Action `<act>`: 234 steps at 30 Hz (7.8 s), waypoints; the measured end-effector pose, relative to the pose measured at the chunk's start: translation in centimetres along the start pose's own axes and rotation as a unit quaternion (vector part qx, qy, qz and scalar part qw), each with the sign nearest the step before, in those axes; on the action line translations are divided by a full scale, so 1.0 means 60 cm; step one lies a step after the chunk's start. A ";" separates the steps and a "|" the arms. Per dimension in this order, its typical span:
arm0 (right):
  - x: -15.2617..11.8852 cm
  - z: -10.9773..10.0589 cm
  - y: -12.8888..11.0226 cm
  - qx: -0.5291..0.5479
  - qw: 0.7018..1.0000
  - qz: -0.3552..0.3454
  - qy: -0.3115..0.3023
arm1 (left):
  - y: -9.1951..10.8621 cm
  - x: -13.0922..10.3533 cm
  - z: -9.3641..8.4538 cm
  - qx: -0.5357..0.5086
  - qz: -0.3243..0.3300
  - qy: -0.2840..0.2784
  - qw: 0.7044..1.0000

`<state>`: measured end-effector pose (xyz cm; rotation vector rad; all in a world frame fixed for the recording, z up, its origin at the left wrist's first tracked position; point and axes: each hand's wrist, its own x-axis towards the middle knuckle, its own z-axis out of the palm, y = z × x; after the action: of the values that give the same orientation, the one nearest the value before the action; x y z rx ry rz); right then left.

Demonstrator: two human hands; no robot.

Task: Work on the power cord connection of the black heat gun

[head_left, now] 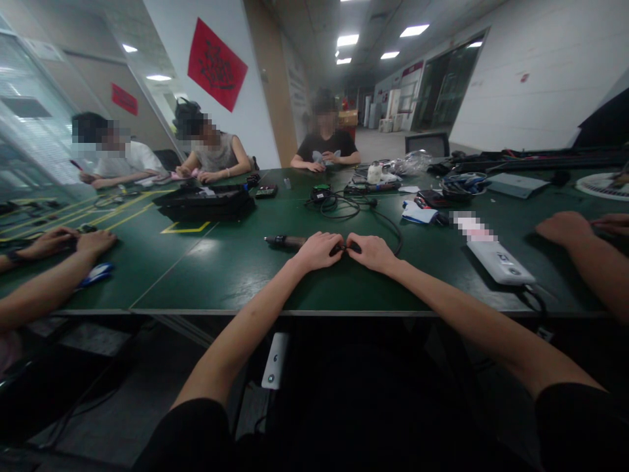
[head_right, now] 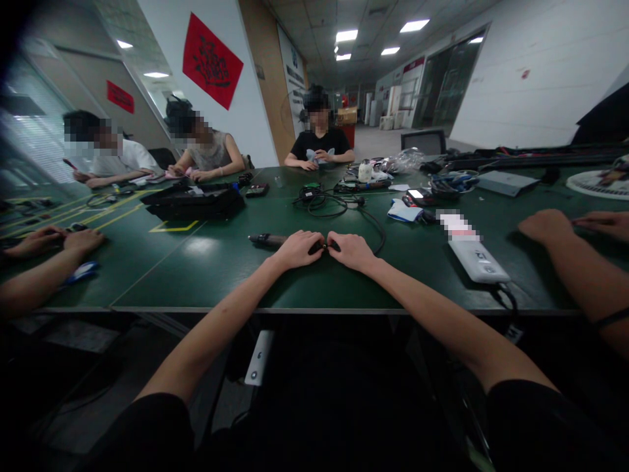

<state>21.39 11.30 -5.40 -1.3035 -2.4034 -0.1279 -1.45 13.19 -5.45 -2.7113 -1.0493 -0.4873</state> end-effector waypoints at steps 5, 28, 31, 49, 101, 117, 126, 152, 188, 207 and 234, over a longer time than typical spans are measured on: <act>-0.001 -0.001 -0.002 0.000 1.000 0.003 -0.002 | 0.000 -0.002 -0.003 -0.003 0.001 -0.003 1.000; 0.001 0.003 0.003 0.007 1.000 -0.006 0.002 | -0.017 0.005 0.017 0.014 0.028 -0.003 1.000; 0.001 0.003 0.002 0.007 1.000 -0.007 0.003 | -0.015 0.005 0.016 0.014 0.024 0.000 1.000; 0.001 0.003 0.003 0.007 1.000 -0.004 -0.001 | -0.012 -0.004 0.008 -0.008 0.032 0.011 0.999; 0.000 0.000 0.001 0.006 1.000 -0.001 -0.001 | -0.005 -0.002 0.002 -0.014 0.011 0.005 1.000; 0.000 -0.001 -0.001 0.004 1.000 0.002 -0.003 | -0.005 -0.002 0.003 -0.010 0.013 -0.002 1.000; 0.000 -0.001 -0.001 0.004 1.000 0.005 -0.005 | -0.006 -0.001 0.003 -0.010 0.020 -0.001 1.000; 0.001 0.014 0.016 0.053 0.997 -0.043 0.025 | -0.014 0.000 0.012 -0.011 0.015 0.003 1.000; 0.002 0.016 0.019 0.088 0.994 -0.046 0.049 | -0.010 -0.001 0.009 -0.019 0.008 0.007 1.000; 0.003 0.016 0.018 0.074 0.995 -0.048 0.040 | -0.008 -0.003 0.005 -0.014 0.008 0.006 1.000; 0.002 0.015 0.016 0.074 0.996 -0.038 0.040 | -0.006 -0.004 0.004 -0.024 0.010 0.002 1.000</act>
<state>21.86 12.17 -6.29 -1.1189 -2.3463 -0.0219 -1.81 13.35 -5.74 -2.7578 -1.0209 -0.5217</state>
